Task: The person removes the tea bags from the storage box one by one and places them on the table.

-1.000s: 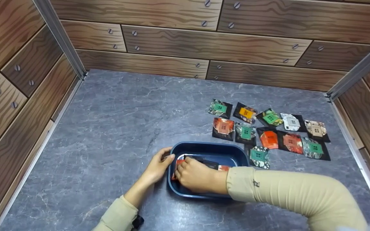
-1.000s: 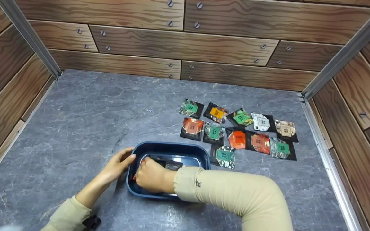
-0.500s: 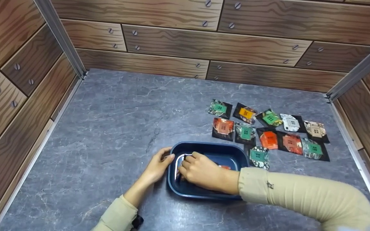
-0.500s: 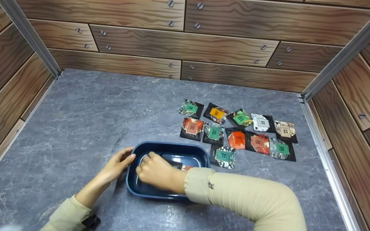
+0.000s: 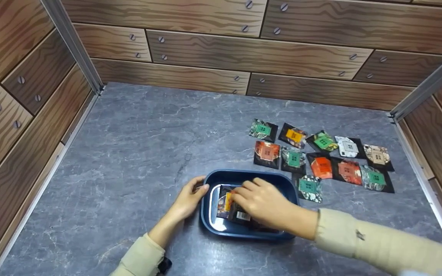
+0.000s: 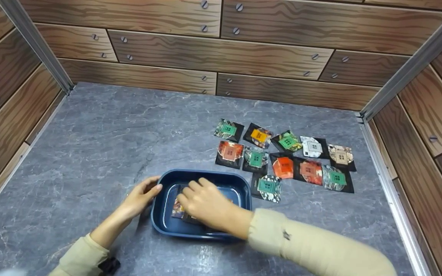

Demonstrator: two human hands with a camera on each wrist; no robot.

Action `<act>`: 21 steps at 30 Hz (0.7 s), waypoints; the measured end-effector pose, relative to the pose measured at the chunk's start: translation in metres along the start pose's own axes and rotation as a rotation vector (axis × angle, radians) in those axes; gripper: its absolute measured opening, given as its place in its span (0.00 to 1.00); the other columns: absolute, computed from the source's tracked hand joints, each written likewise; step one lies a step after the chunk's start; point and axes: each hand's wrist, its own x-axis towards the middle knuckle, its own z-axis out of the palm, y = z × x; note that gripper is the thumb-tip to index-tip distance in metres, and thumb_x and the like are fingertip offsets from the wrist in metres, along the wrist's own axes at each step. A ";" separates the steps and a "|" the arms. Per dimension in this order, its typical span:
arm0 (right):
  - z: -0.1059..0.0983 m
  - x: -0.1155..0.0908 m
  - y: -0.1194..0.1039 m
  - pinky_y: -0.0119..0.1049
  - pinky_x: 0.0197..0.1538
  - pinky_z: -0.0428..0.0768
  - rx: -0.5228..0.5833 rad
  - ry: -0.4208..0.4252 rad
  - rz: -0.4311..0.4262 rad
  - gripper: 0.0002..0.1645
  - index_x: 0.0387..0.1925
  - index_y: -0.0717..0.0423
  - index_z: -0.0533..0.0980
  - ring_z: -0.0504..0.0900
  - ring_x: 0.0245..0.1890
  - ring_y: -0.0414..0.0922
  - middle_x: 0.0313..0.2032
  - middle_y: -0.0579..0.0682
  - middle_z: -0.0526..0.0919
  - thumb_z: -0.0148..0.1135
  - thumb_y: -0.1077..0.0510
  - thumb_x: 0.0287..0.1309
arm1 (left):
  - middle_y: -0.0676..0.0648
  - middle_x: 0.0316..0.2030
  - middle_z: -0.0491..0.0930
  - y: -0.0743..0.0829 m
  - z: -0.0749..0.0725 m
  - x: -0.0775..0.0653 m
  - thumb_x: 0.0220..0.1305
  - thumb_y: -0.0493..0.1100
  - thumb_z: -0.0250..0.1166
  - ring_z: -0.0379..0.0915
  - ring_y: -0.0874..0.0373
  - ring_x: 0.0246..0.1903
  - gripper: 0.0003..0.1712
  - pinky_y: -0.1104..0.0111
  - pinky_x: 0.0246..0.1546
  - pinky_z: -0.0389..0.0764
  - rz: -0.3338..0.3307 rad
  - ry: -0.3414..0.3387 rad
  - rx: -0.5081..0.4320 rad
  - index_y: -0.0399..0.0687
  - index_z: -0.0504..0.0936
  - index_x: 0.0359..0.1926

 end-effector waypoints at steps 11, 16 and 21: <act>-0.021 -0.045 0.008 0.39 0.30 0.80 0.023 0.184 0.144 0.12 0.37 0.56 0.84 0.85 0.35 0.49 0.38 0.52 0.88 0.55 0.57 0.63 | 0.26 0.57 0.73 0.002 -0.001 0.001 0.73 0.35 0.54 0.70 0.34 0.59 0.22 0.53 0.60 0.75 -0.012 0.008 0.025 0.22 0.67 0.61; -0.026 -0.061 0.017 0.39 0.28 0.79 0.017 0.229 0.206 0.12 0.36 0.57 0.84 0.85 0.34 0.49 0.37 0.52 0.87 0.55 0.62 0.61 | 0.26 0.56 0.74 0.000 -0.001 0.000 0.73 0.34 0.55 0.71 0.35 0.58 0.22 0.54 0.60 0.75 -0.009 0.006 0.016 0.22 0.68 0.61; -0.030 -0.078 0.026 0.43 0.33 0.82 0.010 0.249 0.286 0.12 0.37 0.58 0.84 0.84 0.36 0.51 0.38 0.53 0.87 0.55 0.61 0.59 | 0.26 0.56 0.74 0.000 0.000 0.000 0.73 0.34 0.55 0.71 0.35 0.58 0.22 0.54 0.60 0.75 -0.013 0.010 0.015 0.22 0.68 0.61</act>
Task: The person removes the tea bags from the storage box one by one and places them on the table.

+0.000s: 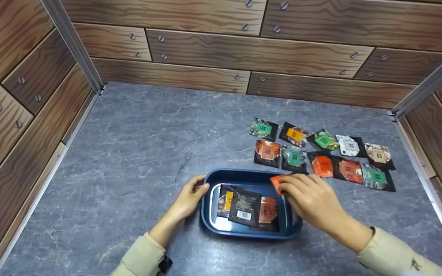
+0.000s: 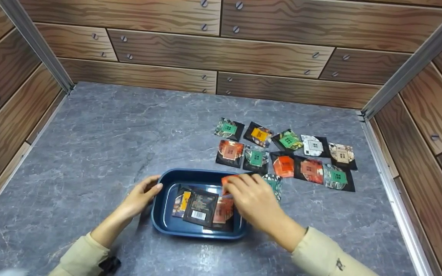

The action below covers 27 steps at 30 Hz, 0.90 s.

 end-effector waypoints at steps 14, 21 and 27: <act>-0.016 -0.048 0.042 0.47 0.35 0.81 -0.080 0.057 0.198 0.12 0.35 0.58 0.84 0.84 0.33 0.52 0.36 0.53 0.87 0.55 0.60 0.57 | 0.25 0.57 0.73 0.001 0.001 0.000 0.73 0.33 0.53 0.71 0.35 0.58 0.21 0.54 0.60 0.76 0.015 -0.007 -0.018 0.21 0.67 0.61; -0.018 -0.082 0.062 0.50 0.39 0.81 -0.098 0.016 0.263 0.14 0.38 0.59 0.84 0.83 0.36 0.56 0.38 0.55 0.87 0.54 0.61 0.55 | 0.26 0.56 0.74 0.001 0.001 0.000 0.73 0.34 0.54 0.72 0.35 0.57 0.22 0.54 0.59 0.76 0.013 -0.003 -0.013 0.21 0.68 0.61; -0.016 -0.104 0.077 0.53 0.41 0.81 -0.120 0.004 0.276 0.15 0.39 0.57 0.84 0.84 0.39 0.58 0.39 0.54 0.87 0.55 0.61 0.53 | 0.26 0.56 0.74 0.000 0.000 0.000 0.73 0.35 0.54 0.72 0.36 0.57 0.22 0.54 0.60 0.76 0.006 0.006 0.002 0.21 0.68 0.61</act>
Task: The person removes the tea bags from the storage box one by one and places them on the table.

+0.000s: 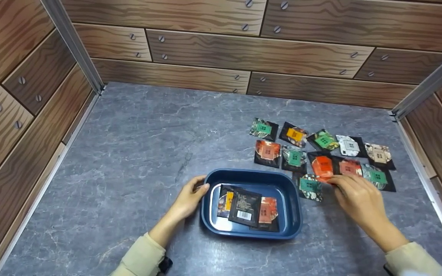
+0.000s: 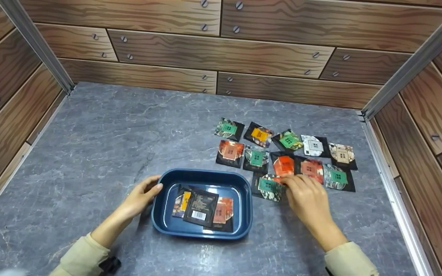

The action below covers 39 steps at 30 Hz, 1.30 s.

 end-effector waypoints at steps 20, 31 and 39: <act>0.010 -0.029 0.026 0.52 0.31 0.83 -0.009 -0.172 -0.033 0.14 0.39 0.58 0.85 0.84 0.32 0.56 0.36 0.58 0.87 0.69 0.64 0.47 | 0.25 0.56 0.73 0.000 0.000 0.000 0.73 0.33 0.54 0.72 0.34 0.57 0.22 0.55 0.58 0.77 0.007 -0.012 -0.027 0.20 0.67 0.61; 0.016 -0.038 0.024 0.56 0.36 0.84 0.030 -0.291 -0.031 0.18 0.40 0.58 0.84 0.84 0.32 0.56 0.38 0.56 0.85 0.75 0.63 0.42 | 0.25 0.56 0.73 0.000 0.000 0.000 0.73 0.34 0.54 0.72 0.34 0.57 0.22 0.55 0.58 0.77 0.003 -0.009 -0.016 0.21 0.67 0.61; 0.016 -0.040 0.024 0.54 0.34 0.84 0.026 -0.308 -0.025 0.18 0.40 0.58 0.84 0.84 0.32 0.56 0.38 0.55 0.85 0.75 0.64 0.42 | 0.25 0.57 0.73 -0.002 0.000 0.000 0.73 0.34 0.54 0.71 0.34 0.58 0.22 0.53 0.60 0.75 0.003 -0.007 -0.003 0.21 0.67 0.61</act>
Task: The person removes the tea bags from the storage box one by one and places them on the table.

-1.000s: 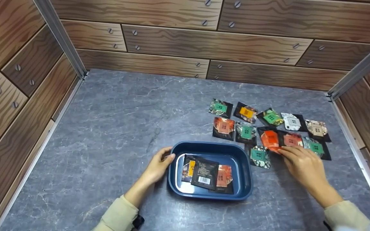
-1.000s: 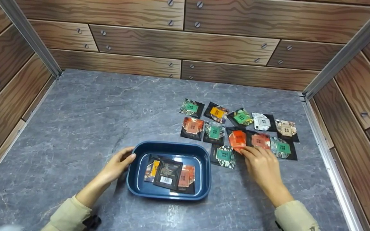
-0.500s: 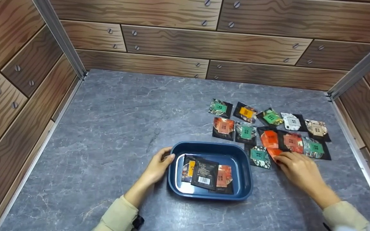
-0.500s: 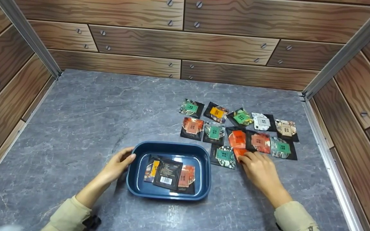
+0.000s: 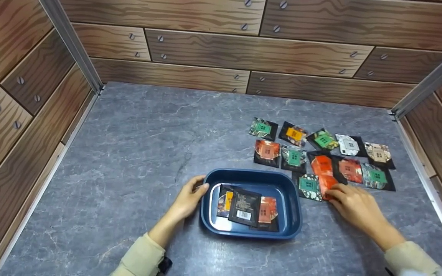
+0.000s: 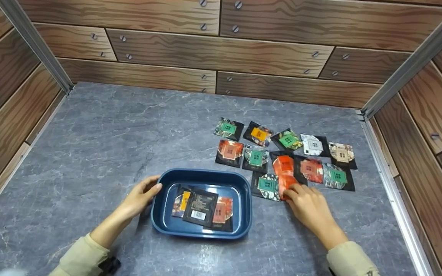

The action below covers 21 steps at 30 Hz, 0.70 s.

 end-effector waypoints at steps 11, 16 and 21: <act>-0.009 0.017 -0.004 0.51 0.31 0.83 -0.011 0.047 -0.063 0.12 0.36 0.58 0.84 0.83 0.29 0.54 0.34 0.54 0.84 0.72 0.59 0.45 | 0.26 0.57 0.73 -0.001 -0.001 0.001 0.73 0.34 0.54 0.71 0.35 0.58 0.22 0.54 0.60 0.75 -0.008 0.006 0.007 0.21 0.68 0.61; -0.018 0.032 -0.012 0.50 0.30 0.83 -0.024 0.072 -0.143 0.14 0.36 0.59 0.84 0.82 0.29 0.54 0.34 0.56 0.84 0.60 0.53 0.56 | 0.26 0.57 0.73 0.000 -0.001 0.002 0.73 0.34 0.54 0.71 0.35 0.58 0.22 0.54 0.60 0.75 -0.014 0.007 0.016 0.22 0.68 0.61; -0.029 0.052 -0.025 0.50 0.31 0.82 -0.050 0.036 -0.220 0.15 0.35 0.58 0.84 0.82 0.31 0.54 0.34 0.55 0.84 0.56 0.54 0.58 | 0.26 0.56 0.74 0.000 0.000 0.002 0.73 0.34 0.54 0.71 0.35 0.58 0.21 0.54 0.60 0.75 -0.007 0.007 0.016 0.22 0.68 0.61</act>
